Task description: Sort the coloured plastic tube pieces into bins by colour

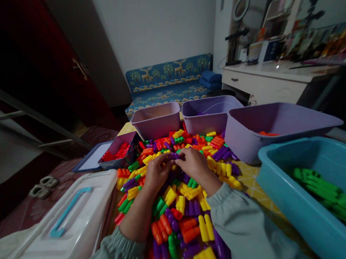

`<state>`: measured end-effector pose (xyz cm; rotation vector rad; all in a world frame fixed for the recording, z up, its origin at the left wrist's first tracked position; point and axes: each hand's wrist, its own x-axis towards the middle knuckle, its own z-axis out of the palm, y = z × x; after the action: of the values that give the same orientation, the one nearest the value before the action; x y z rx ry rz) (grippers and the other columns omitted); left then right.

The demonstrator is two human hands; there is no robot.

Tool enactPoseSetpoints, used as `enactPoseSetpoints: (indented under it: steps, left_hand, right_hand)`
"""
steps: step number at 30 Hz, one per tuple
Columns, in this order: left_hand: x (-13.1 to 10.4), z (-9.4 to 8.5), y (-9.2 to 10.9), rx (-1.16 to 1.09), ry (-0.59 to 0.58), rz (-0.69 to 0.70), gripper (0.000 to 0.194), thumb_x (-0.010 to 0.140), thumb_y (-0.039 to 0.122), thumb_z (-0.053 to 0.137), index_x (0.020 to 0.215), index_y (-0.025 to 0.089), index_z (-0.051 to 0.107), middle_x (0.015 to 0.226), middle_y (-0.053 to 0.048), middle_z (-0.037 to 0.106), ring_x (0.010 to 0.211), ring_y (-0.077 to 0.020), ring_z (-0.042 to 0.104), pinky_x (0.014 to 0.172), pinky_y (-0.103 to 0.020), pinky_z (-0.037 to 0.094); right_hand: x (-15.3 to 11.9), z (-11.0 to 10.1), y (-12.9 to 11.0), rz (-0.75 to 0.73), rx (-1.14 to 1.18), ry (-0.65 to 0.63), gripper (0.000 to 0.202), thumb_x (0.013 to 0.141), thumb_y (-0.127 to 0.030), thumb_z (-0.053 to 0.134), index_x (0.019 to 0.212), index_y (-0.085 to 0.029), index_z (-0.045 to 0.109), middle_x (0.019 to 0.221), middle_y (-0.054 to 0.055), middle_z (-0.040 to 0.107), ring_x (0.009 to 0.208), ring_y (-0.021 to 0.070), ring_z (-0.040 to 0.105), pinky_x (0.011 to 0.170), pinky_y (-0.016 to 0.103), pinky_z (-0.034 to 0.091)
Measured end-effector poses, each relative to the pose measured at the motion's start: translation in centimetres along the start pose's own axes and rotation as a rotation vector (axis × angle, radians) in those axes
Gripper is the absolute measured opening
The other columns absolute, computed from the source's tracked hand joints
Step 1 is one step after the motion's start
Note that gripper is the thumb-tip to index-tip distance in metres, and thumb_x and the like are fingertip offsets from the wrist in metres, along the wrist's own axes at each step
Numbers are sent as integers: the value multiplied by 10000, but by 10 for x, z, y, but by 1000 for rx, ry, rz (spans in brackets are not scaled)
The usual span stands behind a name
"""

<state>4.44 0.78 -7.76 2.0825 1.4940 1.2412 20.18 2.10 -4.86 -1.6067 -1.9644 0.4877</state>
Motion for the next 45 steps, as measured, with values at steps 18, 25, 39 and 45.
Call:
enactPoseSetpoints:
  steps: [18, 25, 39, 45]
  left_hand:
    - [3, 0, -2, -383, 149, -148, 319, 864, 381, 545, 1066, 161, 656, 695, -5, 614, 643, -125, 569, 595, -207, 441]
    - [1, -6, 9, -326, 105, -122, 350, 875, 417, 533, 1079, 166, 663, 742, -18, 655, 668, -131, 592, 633, -221, 457]
    - [0, -7, 12, -176, 79, -16, 298, 877, 296, 556, 1132, 181, 656, 1000, -62, 723, 883, -190, 659, 789, -290, 503]
    - [0, -8, 14, -160, 91, -31, 298, 868, 291, 564, 1128, 178, 655, 864, -40, 701, 772, -159, 635, 707, -253, 488]
  right_hand:
    - [1, 3, -7, -185, 497, -67, 280, 772, -149, 571, 1011, -195, 709, 903, 40, 712, 619, 106, 637, 595, 226, 514]
    - [-2, -7, -16, 83, 707, -163, 256, 772, -137, 567, 993, -159, 695, 629, 1, 665, 521, 114, 625, 436, 176, 468]
    - [-2, -2, -13, 97, 773, -109, 220, 795, -167, 571, 986, -166, 681, 677, 5, 684, 517, 97, 633, 405, 142, 458]
    - [-1, 3, -9, 68, 774, -90, 235, 795, -202, 574, 1001, -176, 683, 739, 13, 690, 520, 86, 621, 420, 149, 469]
